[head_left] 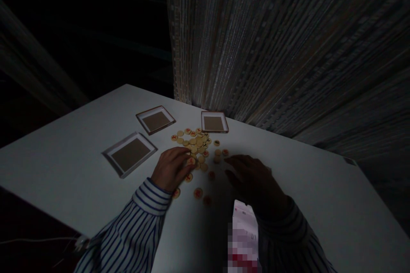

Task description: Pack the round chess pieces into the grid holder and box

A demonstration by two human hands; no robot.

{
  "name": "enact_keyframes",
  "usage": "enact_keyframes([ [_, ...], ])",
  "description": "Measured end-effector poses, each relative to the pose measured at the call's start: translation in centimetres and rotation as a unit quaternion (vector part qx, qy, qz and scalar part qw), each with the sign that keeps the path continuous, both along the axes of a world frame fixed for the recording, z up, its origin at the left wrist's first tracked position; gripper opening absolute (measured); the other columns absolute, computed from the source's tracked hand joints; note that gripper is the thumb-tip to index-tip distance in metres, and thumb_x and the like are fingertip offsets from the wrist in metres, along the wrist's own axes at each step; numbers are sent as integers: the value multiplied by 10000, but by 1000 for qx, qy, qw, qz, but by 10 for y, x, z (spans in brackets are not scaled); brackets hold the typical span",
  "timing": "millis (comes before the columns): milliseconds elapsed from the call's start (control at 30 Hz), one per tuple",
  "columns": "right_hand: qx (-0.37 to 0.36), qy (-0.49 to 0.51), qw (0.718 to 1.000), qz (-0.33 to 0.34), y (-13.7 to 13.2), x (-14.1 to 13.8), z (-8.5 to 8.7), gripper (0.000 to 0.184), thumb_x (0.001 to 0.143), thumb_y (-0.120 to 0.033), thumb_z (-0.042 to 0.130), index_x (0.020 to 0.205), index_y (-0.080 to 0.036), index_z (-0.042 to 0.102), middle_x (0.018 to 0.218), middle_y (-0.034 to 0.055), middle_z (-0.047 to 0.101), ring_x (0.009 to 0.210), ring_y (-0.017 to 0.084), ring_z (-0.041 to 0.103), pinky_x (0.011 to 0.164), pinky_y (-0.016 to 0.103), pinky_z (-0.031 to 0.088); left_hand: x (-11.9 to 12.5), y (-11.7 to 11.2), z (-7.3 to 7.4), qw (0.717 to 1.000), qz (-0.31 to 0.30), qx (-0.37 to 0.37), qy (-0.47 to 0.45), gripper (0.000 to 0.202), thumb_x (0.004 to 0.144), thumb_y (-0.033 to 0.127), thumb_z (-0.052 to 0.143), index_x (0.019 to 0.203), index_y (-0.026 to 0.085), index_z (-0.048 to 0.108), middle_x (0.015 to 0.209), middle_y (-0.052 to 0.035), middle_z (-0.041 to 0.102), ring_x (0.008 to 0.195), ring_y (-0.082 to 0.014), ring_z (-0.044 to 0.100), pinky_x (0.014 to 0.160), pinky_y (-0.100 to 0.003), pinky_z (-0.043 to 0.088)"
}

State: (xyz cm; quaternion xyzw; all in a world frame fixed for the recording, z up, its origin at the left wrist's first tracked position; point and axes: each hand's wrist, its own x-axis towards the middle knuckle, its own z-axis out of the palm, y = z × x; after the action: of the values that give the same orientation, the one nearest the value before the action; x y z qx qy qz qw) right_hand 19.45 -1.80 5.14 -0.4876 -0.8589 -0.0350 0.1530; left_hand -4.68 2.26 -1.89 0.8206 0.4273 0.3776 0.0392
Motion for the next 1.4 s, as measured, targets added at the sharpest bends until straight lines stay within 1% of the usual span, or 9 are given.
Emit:
enact_keyframes([
  [167,-3,-9,1000,-25,-3,8,9,253,812,-222,531,1056,-174,573,1008,88,652,871,216,602,699,363,475,4,-3,7,999,-6,33,-15,232,810,362,537,912,171,622,963,-87,667,901,-214,599,797,-403,461],
  [333,-6,-20,999,-35,-7,15,17,252,828,-220,496,1057,-163,586,1008,102,651,866,215,604,692,362,476,10,-7,18,998,-19,53,-22,224,815,358,532,927,187,624,935,-73,675,866,-201,608,779,-385,457],
  [433,-3,-18,999,-30,-10,19,21,257,826,-220,495,1056,-153,588,997,104,654,873,217,604,691,361,479,16,-11,25,998,-26,46,-21,207,806,346,551,911,183,624,909,-69,676,849,-200,605,761,-378,456],
  [533,7,-21,1000,-21,-12,25,24,248,824,-213,489,1036,-146,599,964,107,665,843,210,613,660,346,486,23,-14,30,999,-34,25,-21,182,802,325,568,902,183,623,882,-60,673,837,-191,599,777,-371,447],
  [733,27,-36,999,-14,-16,40,29,257,810,-198,484,1027,-145,610,932,112,679,780,202,623,628,328,491,40,-16,36,998,-57,-3,-19,179,793,300,584,924,183,615,900,-66,667,865,-199,588,809,-389,431],
  [1000,20,-16,999,-31,-20,49,32,250,804,-188,495,1018,-140,614,927,108,678,790,207,622,655,342,490,67,-15,57,996,-84,12,-20,161,790,280,579,891,160,616,824,-60,661,800,-189,572,767,-368,433],
  [1133,16,-7,999,-35,-19,53,32,248,795,-193,520,1020,-140,613,933,105,679,791,209,624,655,345,494,80,-12,63,995,-99,16,-20,156,793,274,579,898,164,618,793,-48,653,771,-178,566,758,-356,429],
  [1267,36,21,998,-38,-18,56,26,229,805,-180,507,999,-149,623,913,103,684,768,202,632,650,336,500,93,-11,71,994,-104,25,-21,133,805,255,561,891,172,620,786,-37,648,758,-165,564,754,-343,421],
  [1400,43,114,991,-61,-16,57,17,218,833,-222,473,961,-157,638,870,94,690,736,189,638,666,330,511,105,-10,79,990,-128,50,-17,110,796,231,570,875,167,612,783,-32,655,753,-159,570,755,-334,420],
])
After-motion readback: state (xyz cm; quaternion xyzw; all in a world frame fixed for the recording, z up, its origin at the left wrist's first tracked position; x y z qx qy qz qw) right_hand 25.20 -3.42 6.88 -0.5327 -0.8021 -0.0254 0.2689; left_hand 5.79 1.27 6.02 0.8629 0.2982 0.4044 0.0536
